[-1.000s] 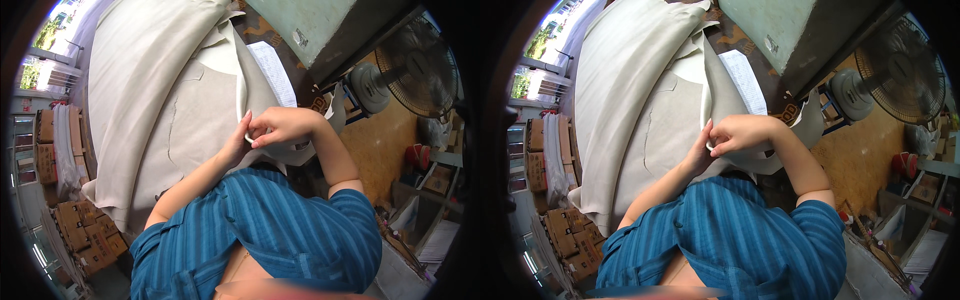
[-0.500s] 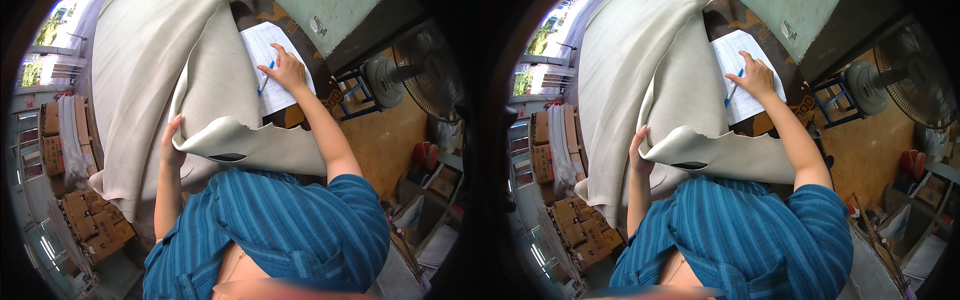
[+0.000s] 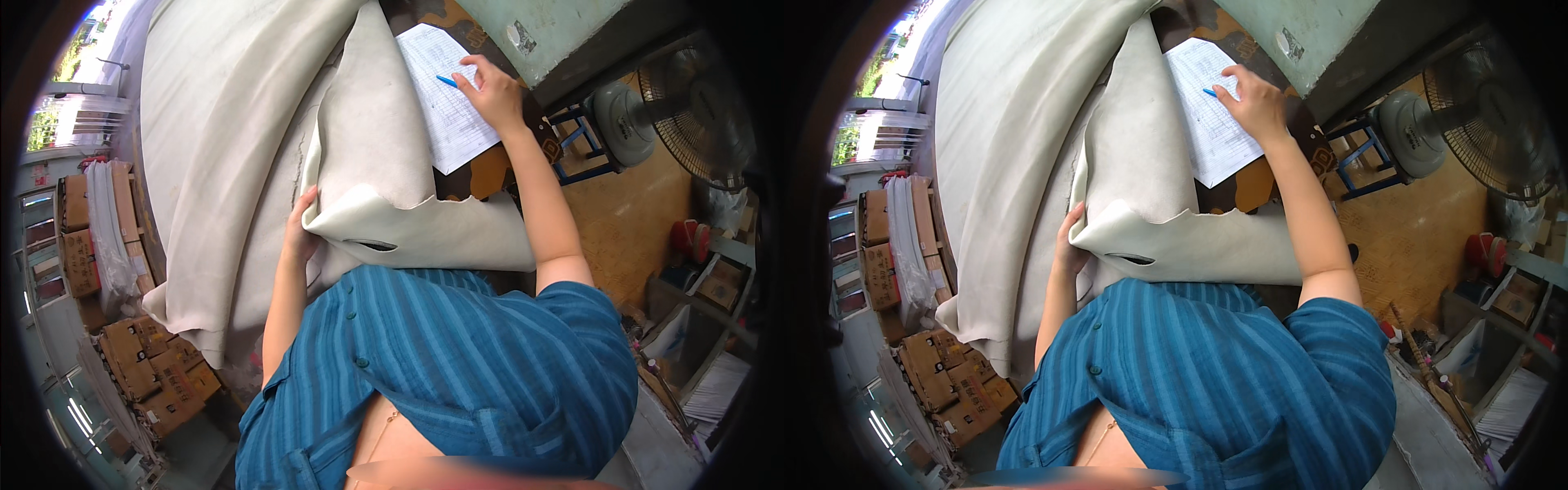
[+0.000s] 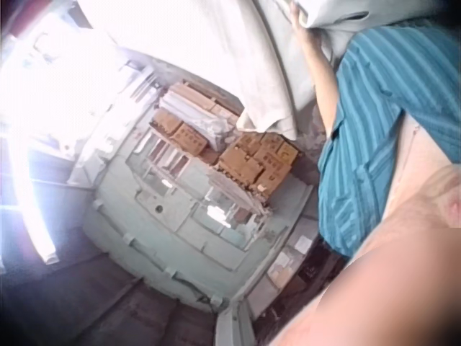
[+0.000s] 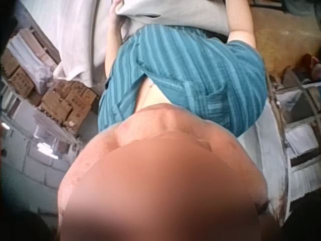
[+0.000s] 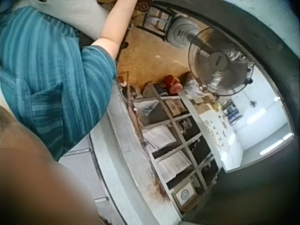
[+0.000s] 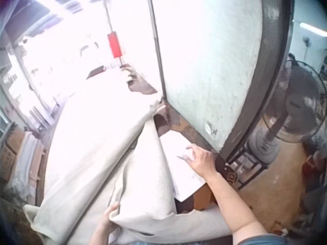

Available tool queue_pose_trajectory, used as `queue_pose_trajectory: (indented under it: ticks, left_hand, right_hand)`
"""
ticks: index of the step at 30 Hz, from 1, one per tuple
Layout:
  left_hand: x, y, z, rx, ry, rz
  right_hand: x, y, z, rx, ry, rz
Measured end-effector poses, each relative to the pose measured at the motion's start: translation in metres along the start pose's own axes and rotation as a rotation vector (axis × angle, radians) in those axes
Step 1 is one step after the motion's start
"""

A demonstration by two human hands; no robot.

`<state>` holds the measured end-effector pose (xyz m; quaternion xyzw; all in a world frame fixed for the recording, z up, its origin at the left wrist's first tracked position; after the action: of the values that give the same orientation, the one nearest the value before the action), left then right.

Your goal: The person inspects a large piece of light-colored fabric on a table, writes notes on a sheet of paper, uses a handheld digital thickness gauge to measure the fabric at multiple points, and folds the fabric into a compact stack. The person handles the fabric, a pen, a notepad, and the gauge throughout the sequence.

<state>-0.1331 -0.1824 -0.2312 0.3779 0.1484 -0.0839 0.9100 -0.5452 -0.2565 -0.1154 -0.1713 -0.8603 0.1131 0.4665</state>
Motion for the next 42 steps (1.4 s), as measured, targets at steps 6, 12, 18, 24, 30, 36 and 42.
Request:
queue_pose_trajectory:
  ticks: [6, 12, 18, 24, 30, 36, 42]
  left_hand:
    - [-0.002, 0.001, 0.003, -0.005, -0.015, 0.021]
    - [0.003, -0.004, -0.005, 0.031, -0.012, -0.013]
    - [0.008, -0.006, -0.004, 0.018, -0.029, 0.017]
    - [-0.001, -0.006, -0.003, 0.043, -0.002, -0.036]
    - [0.003, -0.008, -0.005, 0.048, -0.022, -0.035]
    - [-0.002, -0.006, -0.002, 0.050, -0.004, -0.049]
    - [0.002, -0.006, -0.004, 0.054, -0.015, -0.022]
  right_hand:
    - [-0.029, 0.000, -0.016, 0.381, 0.216, -0.179]
    - [0.023, 0.003, -0.035, 0.366, 0.086, 0.243]
    - [0.023, 0.015, -0.044, 0.360, 0.090, 0.327]
    - [0.006, 0.008, -0.004, 0.069, -0.609, 0.174]
    - [-0.043, 0.061, 0.018, -0.353, -1.012, 0.067]
    - [-0.032, 0.069, 0.013, -0.263, -0.654, 0.178]
    - [-0.036, 0.074, 0.016, -0.308, -0.528, 0.122]
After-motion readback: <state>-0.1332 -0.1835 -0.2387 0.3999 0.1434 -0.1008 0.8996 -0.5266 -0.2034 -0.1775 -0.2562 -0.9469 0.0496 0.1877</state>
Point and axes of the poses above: each hand's wrist, its own y-axis away from the middle knuckle, its own x-axis out of the back of the hand, z = x × y, the point moved 10 cm from there along -y, towards the middle knuckle, and after that the axes turned 1 degree about x, right-handed, at the moved point
